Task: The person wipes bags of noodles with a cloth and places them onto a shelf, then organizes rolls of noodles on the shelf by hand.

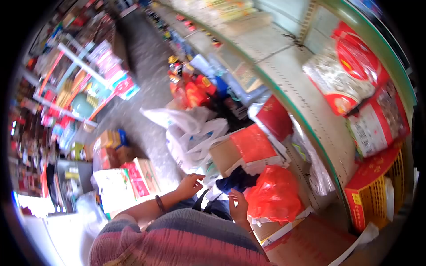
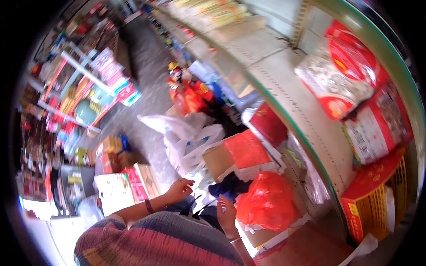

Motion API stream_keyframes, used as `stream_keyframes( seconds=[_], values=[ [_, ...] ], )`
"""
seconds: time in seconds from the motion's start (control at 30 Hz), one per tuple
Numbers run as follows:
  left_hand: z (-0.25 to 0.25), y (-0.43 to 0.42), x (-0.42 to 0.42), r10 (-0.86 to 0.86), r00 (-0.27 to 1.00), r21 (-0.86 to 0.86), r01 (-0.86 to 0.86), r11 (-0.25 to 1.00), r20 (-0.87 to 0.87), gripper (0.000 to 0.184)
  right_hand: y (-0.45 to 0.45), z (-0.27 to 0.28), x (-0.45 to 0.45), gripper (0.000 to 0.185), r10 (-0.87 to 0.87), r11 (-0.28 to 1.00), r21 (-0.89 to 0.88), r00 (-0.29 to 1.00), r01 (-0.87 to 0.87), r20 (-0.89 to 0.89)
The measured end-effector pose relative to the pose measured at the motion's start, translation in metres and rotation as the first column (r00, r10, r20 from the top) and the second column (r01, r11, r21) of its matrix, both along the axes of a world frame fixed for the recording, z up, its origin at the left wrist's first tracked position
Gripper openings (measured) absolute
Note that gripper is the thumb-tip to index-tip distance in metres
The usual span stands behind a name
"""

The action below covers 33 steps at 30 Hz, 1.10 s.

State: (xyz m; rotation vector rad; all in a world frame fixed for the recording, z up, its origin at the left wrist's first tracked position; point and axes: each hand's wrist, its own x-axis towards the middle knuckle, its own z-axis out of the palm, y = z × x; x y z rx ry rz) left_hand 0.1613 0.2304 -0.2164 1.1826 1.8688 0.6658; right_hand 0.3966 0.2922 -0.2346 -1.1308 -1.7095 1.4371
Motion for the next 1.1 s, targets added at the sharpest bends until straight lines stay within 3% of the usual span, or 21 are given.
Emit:
stream_keyframes(
  seconds=[0.03, 0.1, 0.13, 0.33, 0.37, 0.5, 0.57, 0.6, 0.67, 0.7, 0.73, 0.77, 0.8, 0.87, 0.9, 0.93, 0.97, 1.03, 1.1],
  values=[
    [0.002, -0.011, -0.006, -0.044, 0.998, -0.009, 0.044, 0.999, -0.049, 0.038, -0.004, 0.003, -0.004, 0.023, 0.052, 0.998, 0.038, 0.999, -0.052, -0.009],
    [0.005, -0.027, -0.012, 0.012, 0.999, -0.056, -0.014, 0.998, -0.036, 0.037, 0.001, 0.004, -0.015, 0.022, 0.176, 0.938, 0.290, 0.982, -0.190, 0.073],
    [0.002, -0.033, -0.015, 0.048, 0.998, 0.012, -0.048, 0.999, 0.043, 0.037, 0.006, 0.004, -0.021, 0.021, 0.198, 0.938, 0.273, 0.977, -0.213, 0.081],
    [0.006, -0.072, -0.050, 0.039, 0.999, 0.158, -0.039, 0.987, -0.001, 0.037, 0.023, 0.039, -0.086, 0.020, 0.183, 0.939, 0.276, 0.978, -0.205, 0.103],
    [0.003, -0.085, -0.057, 0.091, 0.990, 0.122, -0.105, 0.987, 0.112, 0.037, 0.016, 0.045, -0.100, 0.022, 0.197, 0.937, 0.264, 0.970, -0.229, 0.142],
    [-0.013, -0.158, -0.096, 0.103, 0.994, 0.235, -0.091, 0.968, -0.042, 0.037, -0.050, 0.030, -0.156, 0.026, 0.263, 0.936, 0.197, 0.951, -0.293, 0.165],
    [-0.016, -0.205, -0.122, 0.231, 0.970, 0.211, -0.243, 0.947, 0.078, 0.038, -0.097, 0.026, -0.190, 0.027, 0.359, 0.913, 0.137, 0.915, -0.385, 0.185],
    [-0.017, -0.231, -0.140, 0.282, 0.956, 0.200, -0.262, 0.944, -0.082, 0.041, -0.120, 0.017, -0.204, 0.027, 0.428, 0.874, 0.151, 0.879, -0.462, 0.211],
    [-0.032, -0.288, -0.179, 0.504, 0.783, 0.236, -0.445, 0.864, -0.366, 0.040, -0.168, 0.019, -0.240, 0.026, 0.564, 0.798, 0.088, 0.791, -0.596, 0.238],
    [-0.037, -0.321, -0.205, 0.482, 0.686, 0.108, -0.513, 0.852, -0.546, 0.042, -0.192, 0.018, -0.256, 0.026, 0.627, 0.756, 0.058, 0.747, -0.652, 0.223],
    [-0.034, -0.353, -0.233, 0.683, 0.532, 0.408, -0.550, 0.728, -0.501, 0.044, -0.212, 0.024, -0.274, 0.025, 0.677, 0.694, 0.094, 0.692, -0.714, 0.251],
    [-0.031, -0.387, -0.259, 0.677, 0.426, 0.368, -0.604, 0.707, -0.601, 0.045, -0.226, 0.026, -0.289, 0.023, 0.714, 0.634, 0.146, 0.648, -0.759, 0.267],
    [-0.047, -0.421, -0.278, 0.599, 0.320, 0.211, -0.731, 0.649, -0.734, 0.069, -0.238, 0.029, -0.303, 0.022, 0.733, 0.605, 0.138, 0.616, -0.784, 0.288],
    [-0.030, -0.468, -0.319, 0.599, 0.105, 0.304, -0.785, 0.540, -0.794, 0.074, -0.255, 0.034, -0.324, 0.021, 0.753, 0.562, 0.136, 0.573, -0.816, 0.323],
    [-0.036, -0.488, -0.333, 0.561, 0.074, 0.254, -0.837, 0.485, -0.825, 0.076, -0.260, 0.034, -0.332, 0.021, 0.753, 0.550, 0.146, 0.564, -0.822, 0.340],
    [-0.044, -0.504, -0.347, 0.585, 0.130, 0.174, -0.884, 0.434, -0.800, 0.078, -0.263, 0.031, -0.336, 0.021, 0.746, 0.552, 0.153, 0.567, -0.820, 0.348],
    [-0.068, -0.521, -0.358, 0.566, 0.170, 0.113, -0.896, 0.430, -0.806, 0.062, -0.266, 0.033, -0.339, 0.022, 0.742, 0.561, 0.154, 0.576, -0.814, 0.344],
    [-0.084, -0.535, -0.371, 0.659, 0.361, -0.025, -0.887, 0.461, -0.660, 0.041, -0.270, 0.038, -0.341, 0.023, 0.728, 0.563, 0.145, 0.572, -0.813, 0.377],
    [-0.120, -0.540, -0.382, 0.676, 0.294, 0.051, -0.896, 0.441, -0.676, 0.030, -0.270, 0.037, -0.337, 0.024, 0.715, 0.570, 0.129, 0.567, -0.812, 0.409]
  ],
)
